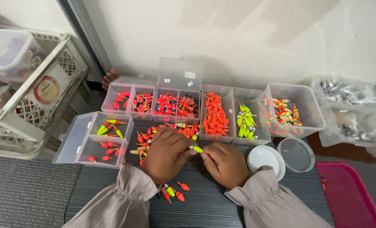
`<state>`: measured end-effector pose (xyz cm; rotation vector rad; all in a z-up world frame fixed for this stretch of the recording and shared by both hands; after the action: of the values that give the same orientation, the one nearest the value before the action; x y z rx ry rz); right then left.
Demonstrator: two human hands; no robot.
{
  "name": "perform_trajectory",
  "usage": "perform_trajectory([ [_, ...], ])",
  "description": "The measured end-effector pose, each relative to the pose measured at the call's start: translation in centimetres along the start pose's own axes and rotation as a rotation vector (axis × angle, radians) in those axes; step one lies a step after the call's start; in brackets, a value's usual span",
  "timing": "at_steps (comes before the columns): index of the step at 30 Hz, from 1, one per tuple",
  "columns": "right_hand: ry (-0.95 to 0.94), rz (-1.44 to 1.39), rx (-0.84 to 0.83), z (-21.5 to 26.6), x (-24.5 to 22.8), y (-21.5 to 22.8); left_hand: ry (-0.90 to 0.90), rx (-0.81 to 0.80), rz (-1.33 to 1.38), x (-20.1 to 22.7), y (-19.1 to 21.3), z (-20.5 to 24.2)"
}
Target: Sorting and organizing small fishing floats into a multi-compartment plastic container.
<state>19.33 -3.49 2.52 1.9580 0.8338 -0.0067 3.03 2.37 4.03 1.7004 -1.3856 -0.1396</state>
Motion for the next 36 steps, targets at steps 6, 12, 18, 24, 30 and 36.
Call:
perform_trajectory([
  [6, 0.013, 0.010, -0.007, 0.0, 0.1, -0.1, 0.089, -0.042, 0.000, 0.1, 0.2, -0.1],
  [12, -0.037, 0.042, -0.018, 0.3, 0.5, -0.5, 0.043, -0.045, -0.035, -0.4, -0.6, 0.3],
  [18, 0.022, 0.036, 0.044, -0.1, -0.2, 0.1, 0.071, -0.035, -0.033, -0.2, -0.2, 0.0],
  [24, -0.025, 0.064, -0.018, 0.2, 0.4, -0.2, 0.011, -0.009, -0.041, -0.1, -0.3, 0.1],
  [30, 0.029, 0.094, 0.029, -0.3, -0.5, 0.6, 0.078, -0.010, -0.064, -0.8, -0.8, 0.3],
  [36, -0.130, 0.326, 0.243, 0.2, 1.0, 4.5, 0.114, 0.084, -0.097, -0.2, 0.9, -0.2],
])
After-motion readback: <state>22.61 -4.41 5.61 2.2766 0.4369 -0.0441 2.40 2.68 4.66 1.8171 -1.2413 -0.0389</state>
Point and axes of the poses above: each hand's wrist, its own z-axis away from the middle knuckle, its own y-axis out of the back of the hand, x = y × z, the point moved 5 cm from there along -z, towards the middle knuckle, and after that the axes turned 4 degrees about y, right-handed, at the moved point
